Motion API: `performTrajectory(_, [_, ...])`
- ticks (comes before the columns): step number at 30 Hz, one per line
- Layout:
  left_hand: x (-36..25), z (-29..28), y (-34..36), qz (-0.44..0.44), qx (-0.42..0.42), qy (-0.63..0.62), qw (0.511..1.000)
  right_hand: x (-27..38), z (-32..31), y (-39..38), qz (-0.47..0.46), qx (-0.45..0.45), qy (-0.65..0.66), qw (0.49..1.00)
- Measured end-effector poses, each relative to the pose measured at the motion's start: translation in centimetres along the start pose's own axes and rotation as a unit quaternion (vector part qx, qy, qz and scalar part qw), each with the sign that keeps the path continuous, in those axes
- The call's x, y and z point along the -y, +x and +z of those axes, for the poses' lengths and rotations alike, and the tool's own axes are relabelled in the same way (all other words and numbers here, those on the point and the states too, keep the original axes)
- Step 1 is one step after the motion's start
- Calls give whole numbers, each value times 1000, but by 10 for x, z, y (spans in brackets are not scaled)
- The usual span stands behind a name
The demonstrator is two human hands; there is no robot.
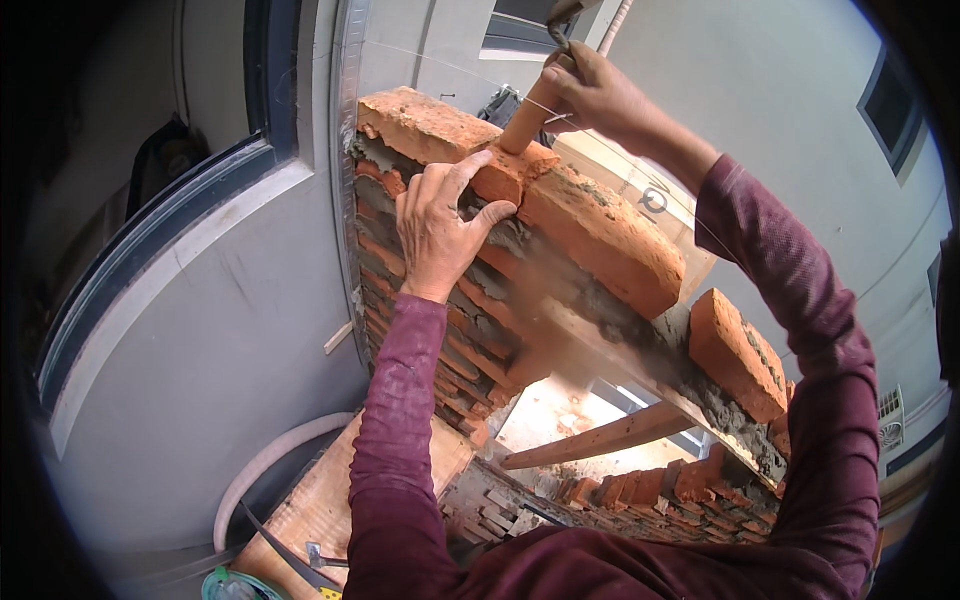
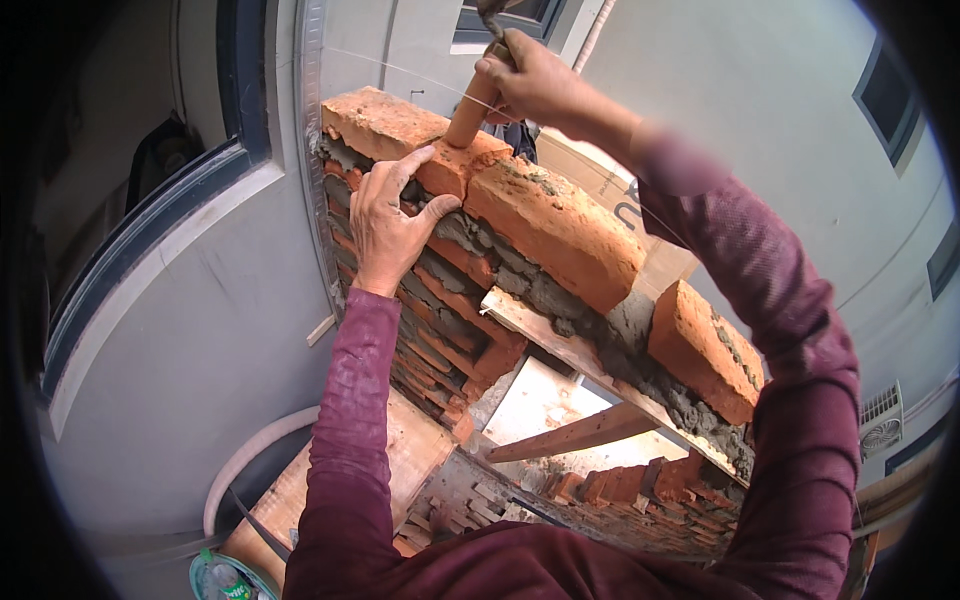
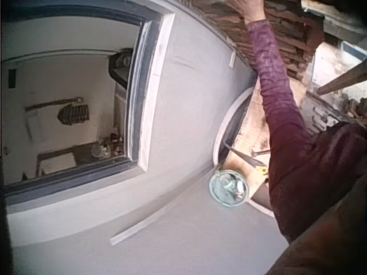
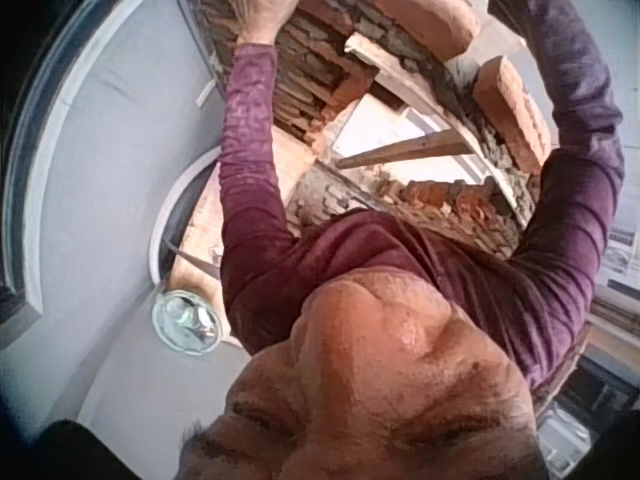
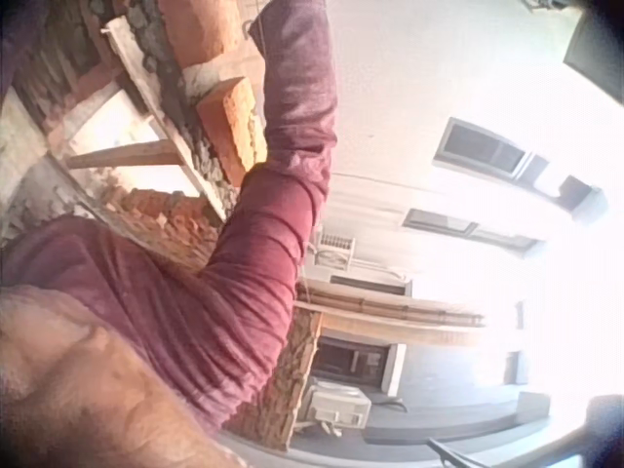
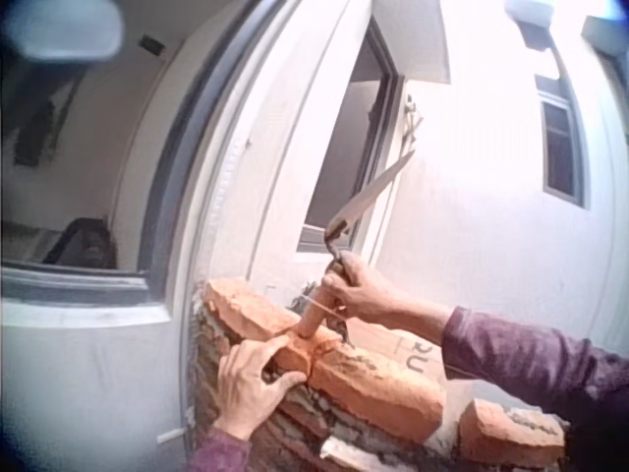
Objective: The person builds a brick wall by applying mortar with a trowel, placing bricks on the mortar bed, and using a trowel handle to tap the bricks into alignment with a guide string.
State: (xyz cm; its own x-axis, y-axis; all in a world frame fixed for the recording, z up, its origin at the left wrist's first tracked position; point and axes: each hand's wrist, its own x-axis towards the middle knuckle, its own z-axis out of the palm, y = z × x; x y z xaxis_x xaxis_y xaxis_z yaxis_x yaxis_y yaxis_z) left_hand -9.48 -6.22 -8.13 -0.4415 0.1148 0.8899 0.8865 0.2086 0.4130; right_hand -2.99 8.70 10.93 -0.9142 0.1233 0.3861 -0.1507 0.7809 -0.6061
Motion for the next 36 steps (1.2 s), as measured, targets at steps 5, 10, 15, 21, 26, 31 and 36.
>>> performTrajectory(5, [4, -1, -2, 2, -9, 31, 999, 23, -13, 6, 25, 49, -17, 998])
performTrajectory(10, [-1, 3, -2, -2, -12, 48, 999, 20, -29, 9, -19, -29, -24, 999])
performTrajectory(15, [-2, 1, -4, -11, -9, 40, 999, 9, -15, -3, 54, 47, -6, 997])
performTrajectory(21, [0, 8, -6, 9, -36, -34, 999, 20, -35, 5, 0, -10, -31, 999])
performTrajectory(26, [-7, 8, -8, -16, -32, -82, 996, -8, -24, -5, 68, 24, -53, 996])
performTrajectory(31, [-3, 7, -6, -29, -24, -105, 994, -1, -29, -5, 15, 47, -35, 998])
performTrajectory(36, [-8, 5, -4, -17, -17, -70, 997, 12, -40, 5, -65, -24, -64, 996])
